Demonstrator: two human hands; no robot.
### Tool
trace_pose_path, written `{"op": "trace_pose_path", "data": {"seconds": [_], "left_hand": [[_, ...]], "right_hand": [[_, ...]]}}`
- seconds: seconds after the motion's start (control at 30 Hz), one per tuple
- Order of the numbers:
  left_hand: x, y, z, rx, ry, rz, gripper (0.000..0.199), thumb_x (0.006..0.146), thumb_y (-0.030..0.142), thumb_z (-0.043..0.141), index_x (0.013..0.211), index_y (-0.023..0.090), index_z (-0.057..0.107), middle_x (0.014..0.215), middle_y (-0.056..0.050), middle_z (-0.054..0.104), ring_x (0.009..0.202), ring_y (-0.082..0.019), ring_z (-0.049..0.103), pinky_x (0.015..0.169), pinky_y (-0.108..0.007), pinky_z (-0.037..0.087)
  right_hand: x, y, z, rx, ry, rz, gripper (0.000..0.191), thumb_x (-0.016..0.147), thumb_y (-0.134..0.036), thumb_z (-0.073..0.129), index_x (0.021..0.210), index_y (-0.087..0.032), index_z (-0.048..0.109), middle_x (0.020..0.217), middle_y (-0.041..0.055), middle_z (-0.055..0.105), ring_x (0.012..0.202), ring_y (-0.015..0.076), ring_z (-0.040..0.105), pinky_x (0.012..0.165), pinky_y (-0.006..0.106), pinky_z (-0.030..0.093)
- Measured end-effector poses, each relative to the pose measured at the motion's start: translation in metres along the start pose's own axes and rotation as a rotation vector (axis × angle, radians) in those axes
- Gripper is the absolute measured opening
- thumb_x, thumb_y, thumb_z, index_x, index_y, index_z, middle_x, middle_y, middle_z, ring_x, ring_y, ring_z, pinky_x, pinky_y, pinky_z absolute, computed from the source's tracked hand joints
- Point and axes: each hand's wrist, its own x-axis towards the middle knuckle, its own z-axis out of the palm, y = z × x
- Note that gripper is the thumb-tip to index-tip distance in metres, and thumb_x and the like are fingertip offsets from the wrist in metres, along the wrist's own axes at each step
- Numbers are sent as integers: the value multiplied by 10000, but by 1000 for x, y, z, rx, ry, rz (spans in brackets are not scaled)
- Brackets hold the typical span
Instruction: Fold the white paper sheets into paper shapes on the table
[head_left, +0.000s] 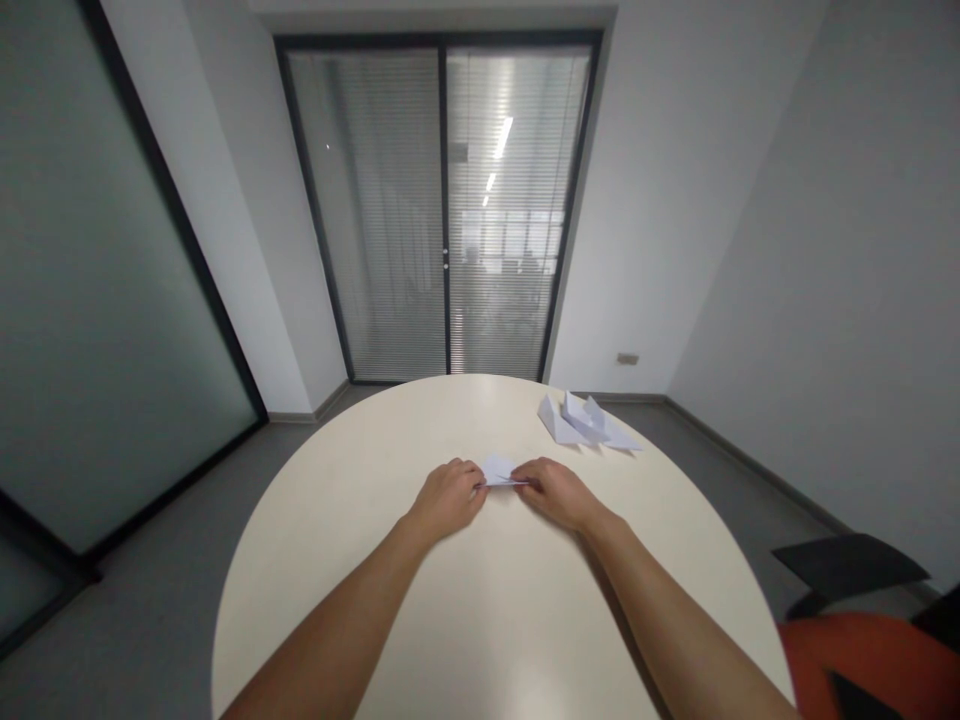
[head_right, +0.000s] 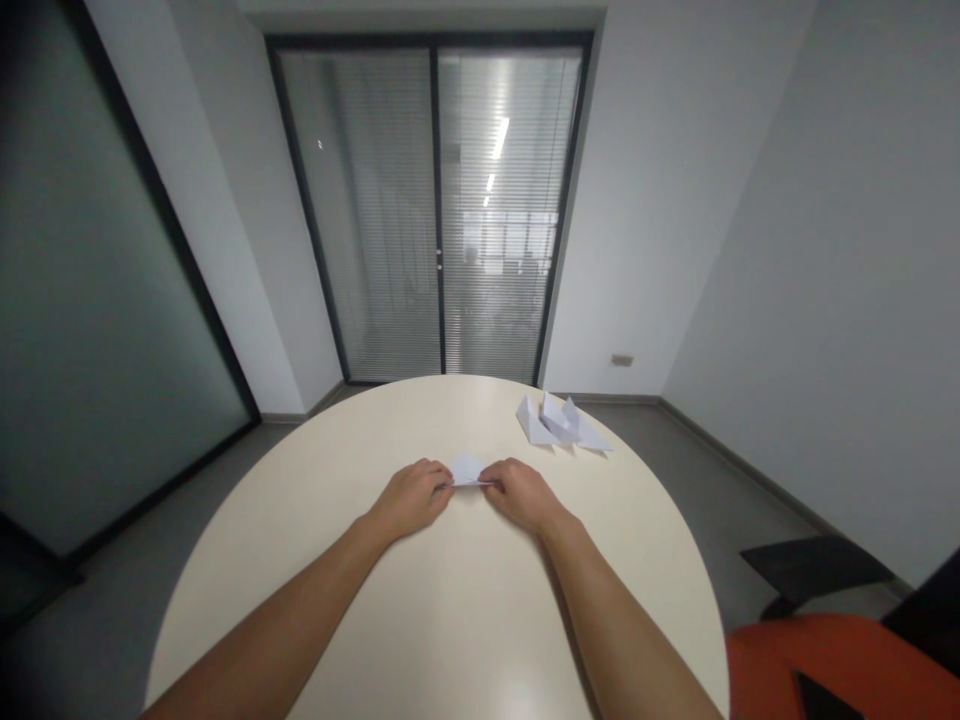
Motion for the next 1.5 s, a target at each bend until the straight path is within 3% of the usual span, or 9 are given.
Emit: {"op": "trace_pose_path", "data": {"seconds": [0.23, 0.47, 0.63, 0.83, 1.1, 1.23, 1.4, 1.5], "left_hand": [[0, -1, 1, -14, 4, -11, 309, 1015, 290, 410, 1032, 197, 704, 1029, -80, 709, 1008, -228, 605, 918, -347, 467], [2, 1, 1, 46, -7, -106, 336, 1035, 307, 361, 991, 181, 670, 1018, -79, 681, 983, -217, 601, 887, -331, 467], [4, 0, 2, 63, -16, -164, 304, 1022, 320, 399, 970, 194, 671, 1007, -75, 675, 983, -217, 608, 884, -329, 467], [4, -1, 5, 27, -1, -243, 192, 973, 284, 501, 1087, 219, 642, 1028, -47, 689, 983, -210, 612, 870, -321, 462], [4, 0, 8, 59, 8, -228, 190, 965, 259, 510, 1096, 225, 643, 1081, -50, 666, 1014, -214, 602, 893, -332, 463], [5, 1, 9, 66, 14, -218, 206, 962, 224, 501, 1104, 226, 651, 1104, -48, 662, 1021, -216, 606, 898, -340, 473], [6, -2, 13, 47, 19, -212, 214, 976, 229, 469, 1064, 226, 665, 1073, -55, 678, 1031, -219, 610, 927, -348, 478], [5, 0, 14, 8, 63, -221, 301, 952, 182, 448, 1199, 206, 619, 1190, -72, 659, 1142, -222, 584, 1006, -355, 462]], "right_hand": [[-1, -4, -2, -24, 37, 25, 297, 969, -325, 478, 839, -172, 696, 856, 77, 703, 801, 201, 610, 736, 277, 414], [2, 3, 5, 34, 49, 43, 352, 1020, -375, 382, 887, -183, 645, 829, 70, 684, 770, 203, 601, 702, 288, 396], [1, 5, 7, 116, 63, 42, 315, 1013, -332, 387, 1109, -196, 654, 1028, 88, 724, 913, 226, 650, 796, 310, 443], [3, 7, 16, 91, 124, 120, 425, 959, -289, 480, 1363, -179, 551, 1168, 118, 703, 1006, 233, 660, 898, 342, 478], [3, 3, 18, 5, 125, -11, 350, 958, -220, 461, 1251, -204, 651, 1242, 109, 640, 1104, 217, 621, 980, 345, 483], [5, -5, 20, -121, 112, -24, 340, 962, -233, 472, 1236, -194, 671, 1324, 125, 618, 1219, 259, 574, 1067, 424, 432], [6, -23, 29, -107, -46, -106, 502, 1005, -380, 418, 1450, -161, 488, 1530, 144, 446, 1458, 311, 333, 1172, 532, 299], [5, -29, 32, -86, -147, -93, 620, 1001, -471, 399, 1513, -121, 393, 1577, 168, 357, 1481, 316, 282, 1196, 537, 259]]}}
